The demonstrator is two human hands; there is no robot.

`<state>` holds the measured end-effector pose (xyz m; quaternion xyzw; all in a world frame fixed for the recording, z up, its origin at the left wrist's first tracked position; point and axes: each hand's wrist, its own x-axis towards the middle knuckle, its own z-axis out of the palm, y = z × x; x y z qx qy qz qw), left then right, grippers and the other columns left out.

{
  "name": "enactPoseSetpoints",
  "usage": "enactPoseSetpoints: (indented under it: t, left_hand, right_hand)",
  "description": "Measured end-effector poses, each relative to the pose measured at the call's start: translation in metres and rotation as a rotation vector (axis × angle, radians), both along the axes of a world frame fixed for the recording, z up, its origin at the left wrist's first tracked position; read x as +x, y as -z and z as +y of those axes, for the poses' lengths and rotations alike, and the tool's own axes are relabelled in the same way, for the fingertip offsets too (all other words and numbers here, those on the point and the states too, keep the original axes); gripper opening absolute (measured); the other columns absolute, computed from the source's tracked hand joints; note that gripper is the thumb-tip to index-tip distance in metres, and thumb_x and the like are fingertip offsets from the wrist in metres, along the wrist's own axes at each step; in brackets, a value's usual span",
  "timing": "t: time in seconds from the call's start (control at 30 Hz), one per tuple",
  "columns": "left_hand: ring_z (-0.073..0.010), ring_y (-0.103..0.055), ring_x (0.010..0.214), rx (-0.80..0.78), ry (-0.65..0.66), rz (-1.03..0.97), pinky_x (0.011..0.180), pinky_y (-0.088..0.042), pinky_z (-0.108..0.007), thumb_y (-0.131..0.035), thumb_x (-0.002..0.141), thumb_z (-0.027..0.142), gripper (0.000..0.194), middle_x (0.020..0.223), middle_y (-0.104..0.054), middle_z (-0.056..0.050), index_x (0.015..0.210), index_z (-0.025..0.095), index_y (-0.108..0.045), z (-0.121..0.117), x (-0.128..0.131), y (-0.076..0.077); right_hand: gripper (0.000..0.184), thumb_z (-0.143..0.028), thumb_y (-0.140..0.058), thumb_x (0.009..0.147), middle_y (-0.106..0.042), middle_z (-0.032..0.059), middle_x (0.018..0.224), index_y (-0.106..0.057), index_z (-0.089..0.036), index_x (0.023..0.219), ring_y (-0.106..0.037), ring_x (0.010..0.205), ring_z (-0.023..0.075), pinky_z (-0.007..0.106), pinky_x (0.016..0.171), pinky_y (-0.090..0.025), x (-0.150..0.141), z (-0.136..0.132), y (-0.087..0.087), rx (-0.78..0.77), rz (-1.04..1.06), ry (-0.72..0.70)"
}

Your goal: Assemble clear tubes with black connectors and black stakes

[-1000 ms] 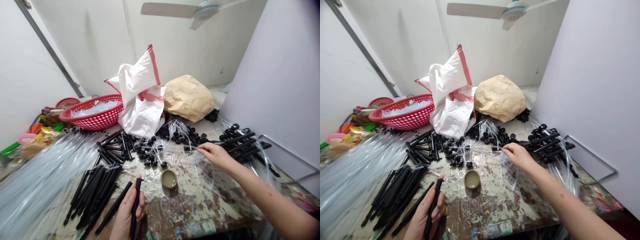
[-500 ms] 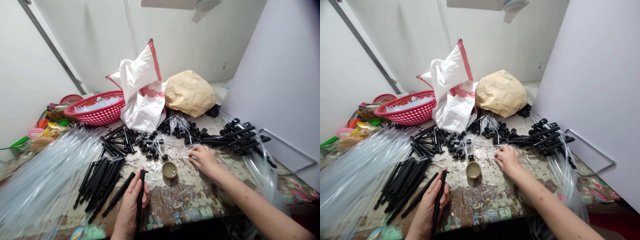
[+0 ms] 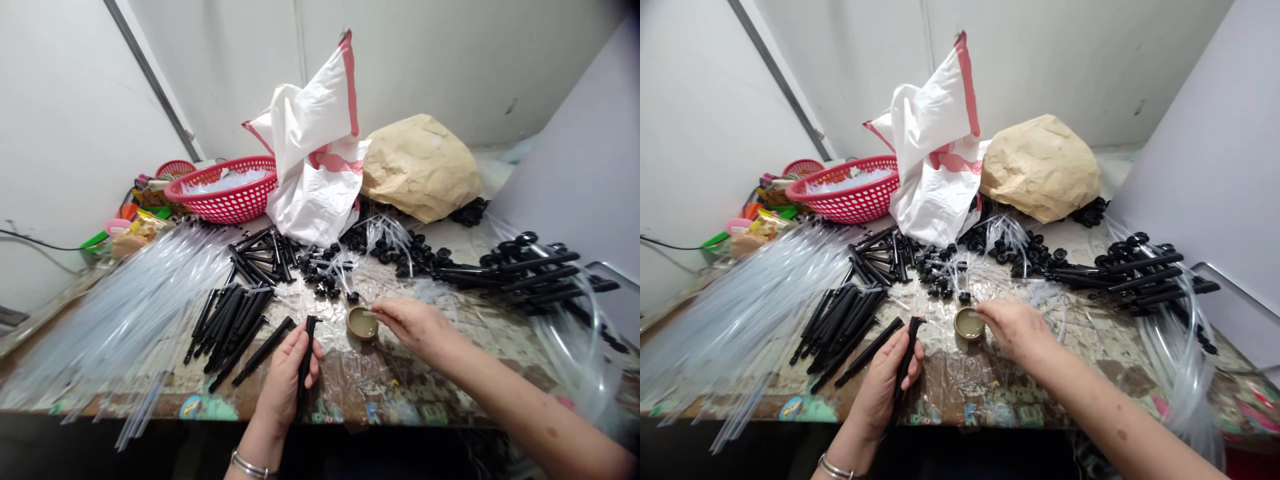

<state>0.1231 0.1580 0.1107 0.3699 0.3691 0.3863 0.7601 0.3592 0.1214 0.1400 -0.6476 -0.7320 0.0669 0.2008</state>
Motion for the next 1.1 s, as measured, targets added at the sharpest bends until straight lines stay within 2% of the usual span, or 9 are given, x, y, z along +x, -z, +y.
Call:
enactPoseSetpoints:
  t: [0.13, 0.4, 0.5, 0.6, 0.73, 0.8, 0.93, 1.1]
  left_hand:
    - [-0.0015, -0.038, 0.042, 0.013, 0.032, 0.004, 0.034, -0.027, -0.011, -0.052, 0.086, 0.037, 0.024, 0.069, -0.056, 0.001, 0.094, 0.015, -0.057, 0.0, 0.0, -0.002]
    - [-0.0031, -0.041, 0.044, 0.01, 0.035, 0.016, 0.034, -0.029, -0.011, -0.058, 0.082, 0.037, 0.029, 0.067, -0.057, 0.002, 0.102, 0.016, -0.057, -0.001, 0.001, -0.002]
    - [-0.003, -0.042, 0.044, 0.008, 0.041, 0.027, 0.035, -0.029, -0.011, -0.059, 0.081, 0.036, 0.029, 0.066, -0.057, 0.002, 0.101, 0.016, -0.057, -0.001, 0.001, -0.003]
    - [-0.0033, -0.042, 0.044, 0.013, 0.038, 0.045, 0.035, -0.028, -0.011, -0.06, 0.08, 0.037, 0.03, 0.066, -0.057, 0.002, 0.101, 0.015, -0.057, -0.002, 0.001, -0.003]
    - [-0.003, -0.042, 0.043, 0.022, 0.058, 0.055, 0.035, -0.028, -0.012, -0.059, 0.08, 0.038, 0.03, 0.065, -0.056, 0.002, 0.1, 0.015, -0.058, -0.003, 0.002, -0.004]
    - [-0.0031, -0.041, 0.042, 0.014, 0.052, 0.044, 0.035, -0.029, -0.013, -0.06, 0.08, 0.039, 0.03, 0.065, -0.056, 0.002, 0.098, 0.016, -0.058, -0.003, 0.002, -0.005]
    - [-0.0035, -0.041, 0.041, -0.012, 0.019, 0.012, 0.035, -0.028, -0.014, -0.062, 0.077, 0.042, 0.033, 0.065, -0.056, 0.002, 0.097, 0.016, -0.058, -0.003, 0.002, -0.007]
    - [-0.0025, -0.039, 0.041, -0.008, 0.009, -0.045, 0.033, -0.025, -0.012, -0.056, 0.082, 0.04, 0.032, 0.065, -0.055, 0.002, 0.101, 0.015, -0.06, -0.002, 0.0, -0.007]
  right_hand:
    - [0.019, -0.025, -0.046, 0.089, -0.067, 0.0032, 0.077, -0.065, -0.022, 0.087, -0.056, 0.074, 0.018, 0.028, 0.066, -0.038, 0.0, 0.003, -0.003, -0.002, -0.166, -0.029]
    - [0.012, -0.017, -0.058, 0.081, -0.064, 0.0031, 0.074, -0.067, -0.02, 0.075, -0.055, 0.071, 0.0171, 0.029, 0.062, -0.031, -0.01, 0.011, -0.012, 0.003, -0.409, -0.084]
    - [0.013, -0.016, -0.059, 0.081, -0.064, 0.0031, 0.074, -0.067, -0.02, 0.071, -0.056, 0.071, 0.0171, 0.029, 0.06, -0.031, -0.01, 0.011, -0.012, 0.002, -0.417, -0.077]
    - [0.015, -0.02, -0.053, 0.085, -0.064, 0.0039, 0.077, -0.066, -0.02, 0.077, -0.057, 0.074, 0.018, 0.029, 0.064, -0.035, -0.013, 0.008, -0.015, 0.031, -0.257, -0.059]
    - [0.016, -0.023, -0.046, 0.088, -0.063, 0.0026, 0.08, -0.062, -0.02, 0.086, -0.057, 0.073, 0.0145, 0.025, 0.064, -0.042, -0.027, 0.002, -0.022, 0.0, 0.215, -0.058]
    - [0.015, -0.024, -0.046, 0.087, -0.063, 0.0017, 0.078, -0.06, -0.021, 0.085, -0.057, 0.07, 0.0134, 0.024, 0.062, -0.043, -0.038, 0.001, -0.023, -0.022, 0.363, -0.06]
    - [0.015, -0.027, -0.046, 0.087, -0.062, 0.0017, 0.076, -0.059, -0.02, 0.084, -0.056, 0.067, 0.0132, 0.026, 0.061, -0.043, -0.053, 0.005, -0.018, -0.012, 0.43, -0.059]
    - [0.015, -0.026, -0.046, 0.087, -0.06, 0.0016, 0.077, -0.059, -0.02, 0.085, -0.055, 0.069, 0.0131, 0.026, 0.063, -0.042, -0.059, 0.009, -0.013, -0.012, 0.416, -0.066]
